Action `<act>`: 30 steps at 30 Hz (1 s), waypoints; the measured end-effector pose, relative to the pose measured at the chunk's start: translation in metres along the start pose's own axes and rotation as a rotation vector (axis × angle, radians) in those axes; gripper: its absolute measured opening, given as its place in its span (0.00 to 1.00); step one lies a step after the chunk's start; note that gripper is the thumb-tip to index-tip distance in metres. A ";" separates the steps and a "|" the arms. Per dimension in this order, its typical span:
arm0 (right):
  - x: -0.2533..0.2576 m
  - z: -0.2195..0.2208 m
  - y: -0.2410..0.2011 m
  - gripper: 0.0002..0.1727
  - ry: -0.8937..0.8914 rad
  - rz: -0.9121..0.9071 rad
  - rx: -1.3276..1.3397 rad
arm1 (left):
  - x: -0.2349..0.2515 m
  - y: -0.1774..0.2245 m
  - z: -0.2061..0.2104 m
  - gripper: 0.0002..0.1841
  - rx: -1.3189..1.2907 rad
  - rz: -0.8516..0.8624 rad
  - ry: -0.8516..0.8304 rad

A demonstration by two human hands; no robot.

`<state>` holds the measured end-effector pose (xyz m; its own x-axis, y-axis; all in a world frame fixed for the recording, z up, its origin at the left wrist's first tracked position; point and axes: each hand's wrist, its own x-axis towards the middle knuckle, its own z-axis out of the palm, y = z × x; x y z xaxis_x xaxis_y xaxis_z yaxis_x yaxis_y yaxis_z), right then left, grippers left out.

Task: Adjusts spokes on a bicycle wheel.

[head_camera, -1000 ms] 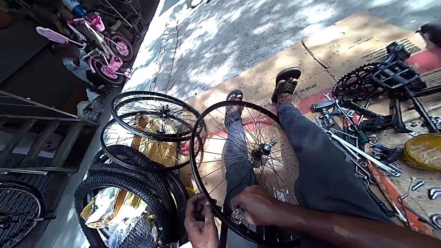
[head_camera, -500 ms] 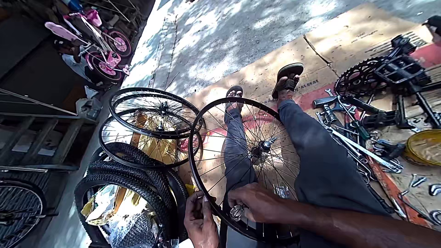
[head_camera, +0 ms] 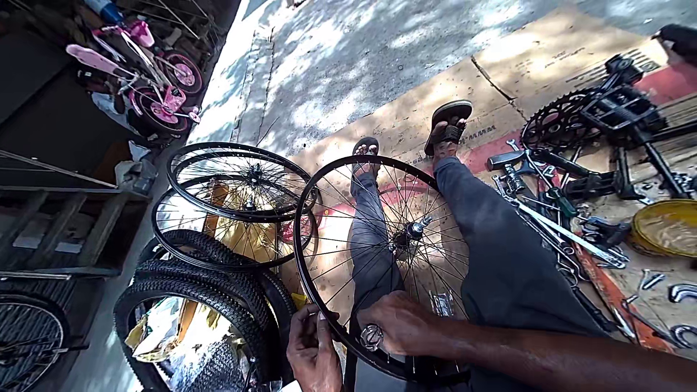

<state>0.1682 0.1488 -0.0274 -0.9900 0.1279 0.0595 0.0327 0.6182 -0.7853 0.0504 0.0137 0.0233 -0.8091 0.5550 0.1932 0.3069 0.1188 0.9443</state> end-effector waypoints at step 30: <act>-0.008 -0.024 0.026 0.13 -0.151 -0.198 0.354 | -0.002 -0.006 -0.003 0.11 -0.009 0.007 -0.012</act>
<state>0.1807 0.1822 -0.0331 -0.9822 -0.0975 0.1603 -0.1831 0.3117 -0.9324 0.0484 0.0092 0.0178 -0.8009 0.5655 0.1966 0.3078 0.1073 0.9454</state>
